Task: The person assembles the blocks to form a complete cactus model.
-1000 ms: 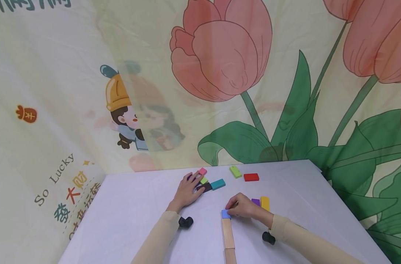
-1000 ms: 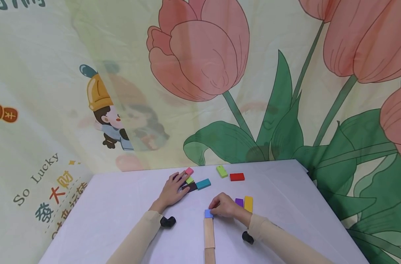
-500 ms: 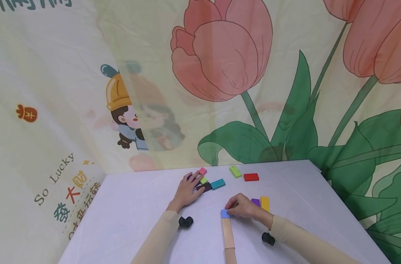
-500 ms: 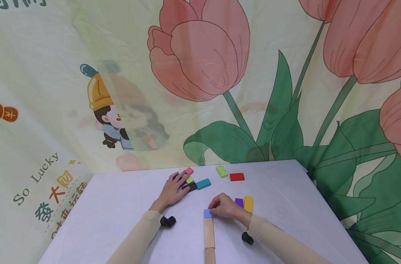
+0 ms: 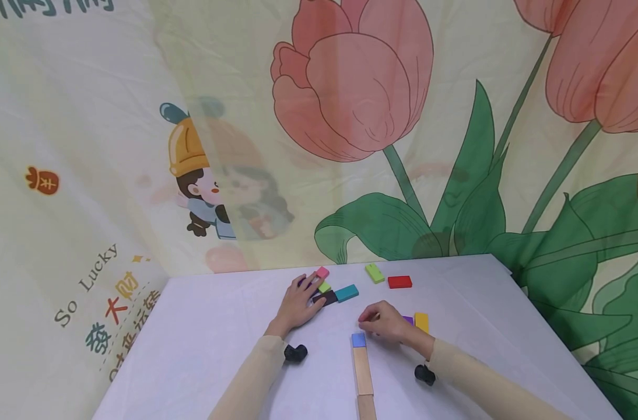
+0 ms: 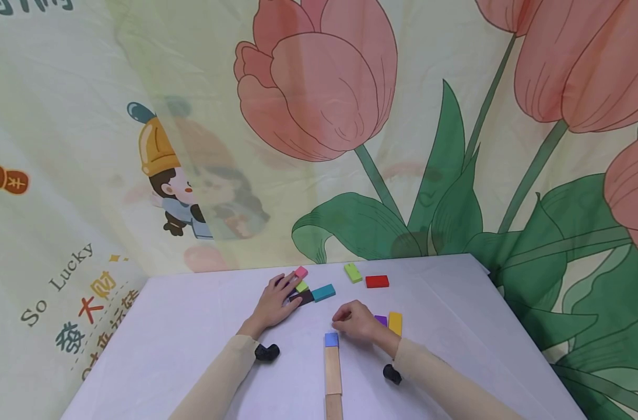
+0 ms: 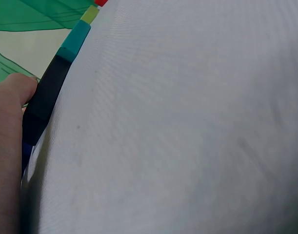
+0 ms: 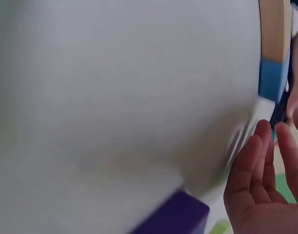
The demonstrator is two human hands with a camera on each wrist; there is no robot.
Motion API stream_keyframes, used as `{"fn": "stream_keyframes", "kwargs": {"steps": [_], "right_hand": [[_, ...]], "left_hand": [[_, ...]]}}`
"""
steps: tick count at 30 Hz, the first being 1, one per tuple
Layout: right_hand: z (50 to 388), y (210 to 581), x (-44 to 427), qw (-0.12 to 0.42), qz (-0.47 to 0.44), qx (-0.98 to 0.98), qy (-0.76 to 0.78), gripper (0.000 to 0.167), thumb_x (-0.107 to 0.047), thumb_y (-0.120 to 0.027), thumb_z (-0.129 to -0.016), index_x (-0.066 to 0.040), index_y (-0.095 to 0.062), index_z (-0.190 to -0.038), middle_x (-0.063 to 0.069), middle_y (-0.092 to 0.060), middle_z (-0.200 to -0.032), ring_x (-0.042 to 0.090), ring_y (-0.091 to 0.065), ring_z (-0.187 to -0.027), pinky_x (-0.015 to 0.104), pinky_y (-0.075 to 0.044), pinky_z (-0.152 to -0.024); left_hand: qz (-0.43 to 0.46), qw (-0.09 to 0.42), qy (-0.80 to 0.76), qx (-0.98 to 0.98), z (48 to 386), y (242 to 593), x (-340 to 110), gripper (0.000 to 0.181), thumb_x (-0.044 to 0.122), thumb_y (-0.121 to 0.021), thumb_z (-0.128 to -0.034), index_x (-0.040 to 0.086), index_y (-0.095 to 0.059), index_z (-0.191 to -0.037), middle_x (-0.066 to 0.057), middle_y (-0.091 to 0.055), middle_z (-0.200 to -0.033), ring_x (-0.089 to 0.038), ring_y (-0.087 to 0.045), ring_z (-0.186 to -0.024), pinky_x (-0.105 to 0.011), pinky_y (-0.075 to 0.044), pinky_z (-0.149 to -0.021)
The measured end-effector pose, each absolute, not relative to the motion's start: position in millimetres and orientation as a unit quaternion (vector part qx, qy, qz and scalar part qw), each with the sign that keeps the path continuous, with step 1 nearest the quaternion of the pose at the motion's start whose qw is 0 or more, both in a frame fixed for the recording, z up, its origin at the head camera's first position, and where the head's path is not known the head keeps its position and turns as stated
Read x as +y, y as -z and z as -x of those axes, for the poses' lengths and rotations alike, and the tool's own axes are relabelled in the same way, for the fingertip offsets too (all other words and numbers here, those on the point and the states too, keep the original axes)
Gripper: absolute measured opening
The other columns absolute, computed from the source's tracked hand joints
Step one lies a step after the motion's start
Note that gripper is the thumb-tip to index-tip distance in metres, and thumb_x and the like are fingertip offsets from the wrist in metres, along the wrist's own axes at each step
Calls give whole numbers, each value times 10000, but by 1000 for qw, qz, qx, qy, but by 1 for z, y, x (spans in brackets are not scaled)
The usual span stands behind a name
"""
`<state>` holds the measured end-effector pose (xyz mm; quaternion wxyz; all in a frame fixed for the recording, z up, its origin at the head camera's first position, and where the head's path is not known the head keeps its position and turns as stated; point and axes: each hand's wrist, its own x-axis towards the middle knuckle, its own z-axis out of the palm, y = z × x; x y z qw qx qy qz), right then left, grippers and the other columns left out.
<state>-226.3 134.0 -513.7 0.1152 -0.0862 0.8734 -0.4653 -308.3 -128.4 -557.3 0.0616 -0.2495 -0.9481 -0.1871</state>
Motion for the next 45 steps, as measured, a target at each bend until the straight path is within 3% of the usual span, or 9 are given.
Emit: {"fn": "stream_keyframes", "kwargs": {"steps": [9,13,16,26,36,40,45], "right_hand": [[275,506,126,18,85,917,389,230,-49,-727,-869,-57,-703,-1097,87,-611,-1095,249,-598,-992,394,-552,-842],[288,509,117,18,113,930,350,347,-83,-722,-885,-78,-660,-1226,114,-604,-1272,309,-562,-1185,468,-481,-986],[294,512,111,26,147,931,333,386,-88,-726,-882,-66,-644,-1259,111,-627,-1290,313,-543,-1237,484,-442,-1029],[301,510,106,37,150,938,310,347,-80,-775,-831,-58,-683,-1165,71,-643,-1019,227,-596,-949,422,-523,-882],[298,501,111,65,109,930,344,234,-54,-788,-810,-20,-681,-1015,64,-632,-933,207,-587,-874,369,-540,-789],[293,501,117,68,74,918,382,273,-75,-775,-830,-39,-648,-1070,56,-601,-885,199,-569,-809,307,-534,-682],[284,503,122,106,54,896,428,275,-83,-758,-852,-69,-662,-1109,67,-588,-854,190,-566,-748,279,-524,-638]], "left_hand": [[249,65,186,-948,307,554,-130,614,503,-484,-965,250,-408,-1519,-19,-301,-1603,-335,-224,-1451,-565,-251,-1134],[250,64,185,-948,307,553,-129,611,497,-488,-965,242,-415,-1516,-32,-306,-1600,-345,-225,-1449,-566,-247,-1134],[255,64,189,-946,306,554,-127,611,496,-492,-968,238,-415,-1516,-43,-310,-1598,-351,-223,-1448,-572,-242,-1135],[259,74,188,-945,307,555,-126,601,495,-490,-970,235,-428,-1509,-51,-327,-1589,-356,-237,-1442,-577,-256,-1125],[264,82,191,-942,305,552,-127,599,480,-499,-968,215,-441,-1501,-70,-348,-1576,-374,-257,-1429,-581,-270,-1115],[264,79,195,-941,305,553,-127,604,488,-504,-964,218,-442,-1501,-67,-349,-1576,-374,-257,-1427,-584,-274,-1112],[255,67,186,-946,306,553,-128,608,494,-497,-965,241,-422,-1512,-43,-325,-1590,-351,-235,-1442,-561,-259,-1129]]}}
